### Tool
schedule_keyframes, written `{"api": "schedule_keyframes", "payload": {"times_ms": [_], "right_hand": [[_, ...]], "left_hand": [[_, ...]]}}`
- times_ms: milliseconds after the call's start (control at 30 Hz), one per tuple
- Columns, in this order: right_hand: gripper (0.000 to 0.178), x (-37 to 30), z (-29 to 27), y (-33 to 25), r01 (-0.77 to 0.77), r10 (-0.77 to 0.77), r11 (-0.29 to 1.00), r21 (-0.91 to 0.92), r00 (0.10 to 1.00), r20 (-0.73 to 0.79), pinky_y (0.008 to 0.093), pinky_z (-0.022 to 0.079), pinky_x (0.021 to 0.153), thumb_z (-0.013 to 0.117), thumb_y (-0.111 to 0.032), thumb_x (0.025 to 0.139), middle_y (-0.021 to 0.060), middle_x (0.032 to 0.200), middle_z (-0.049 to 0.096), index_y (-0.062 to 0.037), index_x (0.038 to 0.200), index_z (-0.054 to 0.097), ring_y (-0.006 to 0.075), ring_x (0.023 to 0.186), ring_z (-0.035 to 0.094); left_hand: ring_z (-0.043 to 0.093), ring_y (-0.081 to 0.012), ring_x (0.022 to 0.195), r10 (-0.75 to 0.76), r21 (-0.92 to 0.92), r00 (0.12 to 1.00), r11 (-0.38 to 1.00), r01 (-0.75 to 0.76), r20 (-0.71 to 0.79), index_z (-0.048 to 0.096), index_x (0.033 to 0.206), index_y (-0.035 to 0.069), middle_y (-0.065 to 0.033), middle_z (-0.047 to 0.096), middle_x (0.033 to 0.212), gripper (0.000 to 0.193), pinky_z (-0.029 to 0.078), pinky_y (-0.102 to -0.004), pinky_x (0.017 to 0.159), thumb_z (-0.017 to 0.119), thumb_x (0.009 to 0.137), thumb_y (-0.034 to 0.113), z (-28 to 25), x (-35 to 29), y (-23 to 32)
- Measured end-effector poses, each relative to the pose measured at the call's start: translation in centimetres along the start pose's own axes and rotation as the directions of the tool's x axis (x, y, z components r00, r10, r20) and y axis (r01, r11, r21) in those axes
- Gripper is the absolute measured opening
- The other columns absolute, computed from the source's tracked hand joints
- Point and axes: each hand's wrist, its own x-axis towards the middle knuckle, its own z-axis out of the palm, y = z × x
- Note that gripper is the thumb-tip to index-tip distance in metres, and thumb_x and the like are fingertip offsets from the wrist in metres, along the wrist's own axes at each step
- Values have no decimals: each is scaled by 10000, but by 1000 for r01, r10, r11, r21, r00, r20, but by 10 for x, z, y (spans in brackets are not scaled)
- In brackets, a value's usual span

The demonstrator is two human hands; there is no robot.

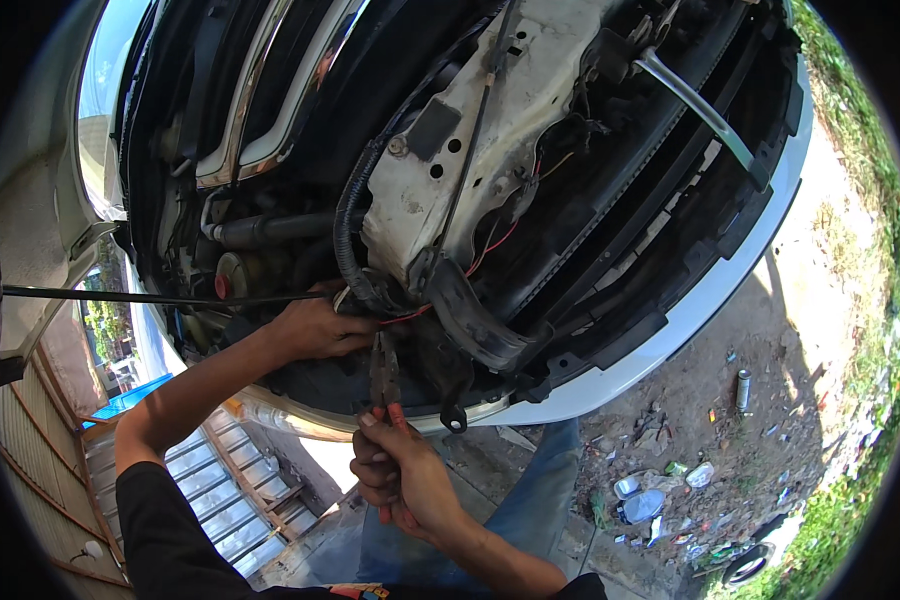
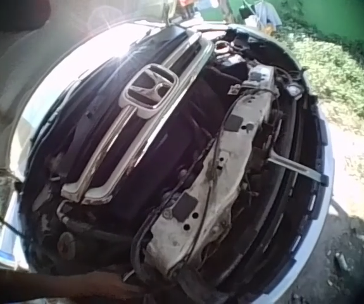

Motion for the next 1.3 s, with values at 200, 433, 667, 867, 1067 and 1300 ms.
{"api": "schedule_keyframes", "payload": {"times_ms": [200,433,667,867,1067,1300], "right_hand": [[275,2,3,1,7,-7,999,33,1000,-3,224,168,435,518,-236,1059,-72,680,322,-155,835,382,25,506,229],[223,1,-6,-2,23,-27,998,59,998,56,238,240,443,509,-236,1060,-40,734,363,-141,885,408,53,543,301],[270,-8,-44,8,98,-150,892,-441,985,-86,251,360,393,569,-264,984,13,726,492,-46,1135,520,100,531,451],[427,-20,-37,-16,-3,-159,723,-691,972,-171,281,440,559,557,-228,970,56,870,553,10,1320,506,135,700,566],[451,-26,-27,-36,-306,-83,266,-914,937,-338,309,497,669,521,-353,1023,68,834,646,5,1294,564,150,683,638],[411,-76,-30,-31,-160,-61,532,-832,972,-226,355,503,901,549,-345,1052,110,922,648,-23,1303,594,213,816,689]], "left_hand": [[664,-346,1143,172,71,976,984,-164,-132,751,1075,307,-105,734,1047,216,541,-444,978,727,870,370,6,0,-9],[712,-345,962,198,89,954,979,-182,-226,769,997,246,-71,744,1009,200,533,-441,961,795,803,287,9,1,-7],[710,-345,951,188,80,957,981,-175,-219,776,987,246,-72,736,1023,183,550,-425,917,797,811,289,10,2,-7],[710,-359,957,225,39,932,974,-224,-282,765,986,241,-142,721,876,152,563,-443,915,730,877,341,7,8,-3],[670,-438,1069,129,53,974,991,-122,-188,765,999,264,-169,719,1047,175,534,-493,950,758,851,357,8,2,-4],[658,-473,1076,-11,-158,999,987,6,-33,768,1001,276,-213,720,1047,170,533,-493,963,751,855,362,5,11,1]]}}
